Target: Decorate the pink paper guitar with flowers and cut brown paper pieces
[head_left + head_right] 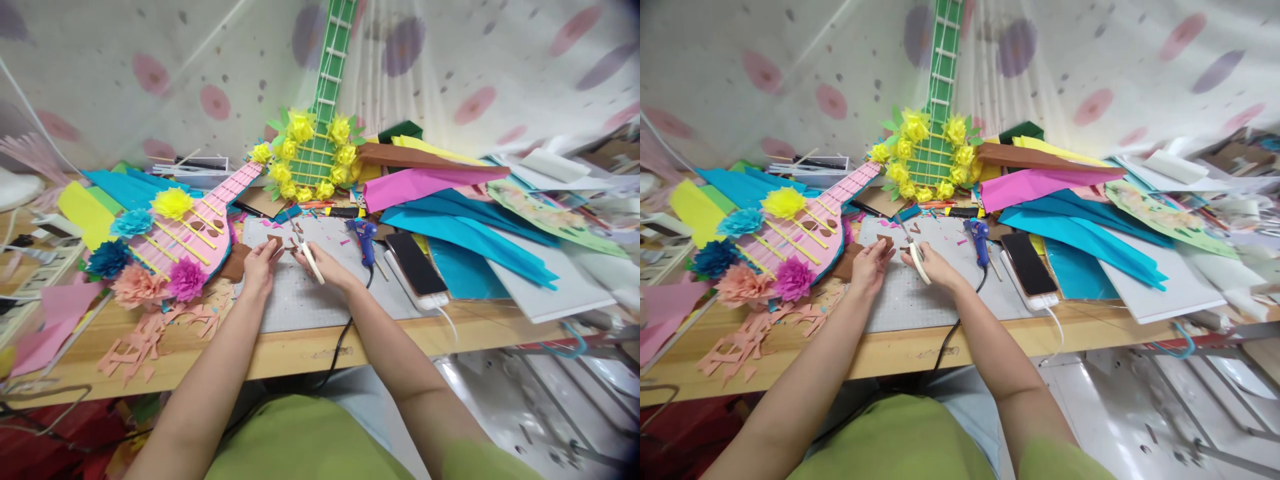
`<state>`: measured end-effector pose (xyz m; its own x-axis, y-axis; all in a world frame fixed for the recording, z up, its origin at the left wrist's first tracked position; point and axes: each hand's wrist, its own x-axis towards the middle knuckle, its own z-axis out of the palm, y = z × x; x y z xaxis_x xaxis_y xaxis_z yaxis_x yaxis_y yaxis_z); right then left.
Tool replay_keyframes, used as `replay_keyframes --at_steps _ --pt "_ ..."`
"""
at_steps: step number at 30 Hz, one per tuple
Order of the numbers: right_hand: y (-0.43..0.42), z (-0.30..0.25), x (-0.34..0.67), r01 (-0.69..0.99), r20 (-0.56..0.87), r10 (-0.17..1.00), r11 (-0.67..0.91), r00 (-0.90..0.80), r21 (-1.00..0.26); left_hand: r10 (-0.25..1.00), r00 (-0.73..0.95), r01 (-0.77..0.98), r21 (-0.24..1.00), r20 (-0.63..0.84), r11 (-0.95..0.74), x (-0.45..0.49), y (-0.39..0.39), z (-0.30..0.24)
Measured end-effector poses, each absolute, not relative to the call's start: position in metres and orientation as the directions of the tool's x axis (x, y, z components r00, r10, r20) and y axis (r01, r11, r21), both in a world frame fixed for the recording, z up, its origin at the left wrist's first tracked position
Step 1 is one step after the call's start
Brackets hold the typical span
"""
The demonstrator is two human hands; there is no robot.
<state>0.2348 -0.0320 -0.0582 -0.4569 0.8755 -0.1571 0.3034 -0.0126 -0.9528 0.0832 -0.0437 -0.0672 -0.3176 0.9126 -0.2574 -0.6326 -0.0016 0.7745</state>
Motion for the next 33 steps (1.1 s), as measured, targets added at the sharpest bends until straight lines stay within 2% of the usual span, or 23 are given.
replay_keyframes --at_steps 3,6,9,19,28,33 --pt "-0.035 -0.046 0.241 0.385 -0.209 0.776 0.047 -0.595 -0.922 0.914 -0.3 -0.669 0.744 -0.274 0.004 0.076 -0.043 -0.065" --pt "-0.034 -0.038 0.243 0.36 -0.244 0.615 0.07 -0.75 -0.93 0.919 -0.289 -0.669 0.743 -0.268 0.006 0.074 -0.044 -0.066" --pt "-0.031 -0.034 0.243 0.342 -0.245 0.549 0.08 -0.799 -0.936 0.927 -0.272 -0.672 0.74 -0.256 0.007 0.074 -0.044 -0.067" --pt "-0.035 -0.031 0.236 0.369 -0.289 0.563 0.03 -0.774 -0.929 0.898 -0.276 -0.712 0.7 -0.343 0.049 0.071 -0.043 -0.068" --pt "-0.035 -0.037 0.232 0.338 -0.317 0.591 -0.079 -0.742 -0.938 0.902 -0.277 -0.716 0.697 -0.332 0.036 0.071 -0.043 -0.068" --pt "-0.034 -0.042 0.235 0.332 -0.299 0.602 -0.06 -0.74 -0.941 0.896 -0.275 -0.747 0.664 -0.348 0.029 0.072 -0.042 -0.066"
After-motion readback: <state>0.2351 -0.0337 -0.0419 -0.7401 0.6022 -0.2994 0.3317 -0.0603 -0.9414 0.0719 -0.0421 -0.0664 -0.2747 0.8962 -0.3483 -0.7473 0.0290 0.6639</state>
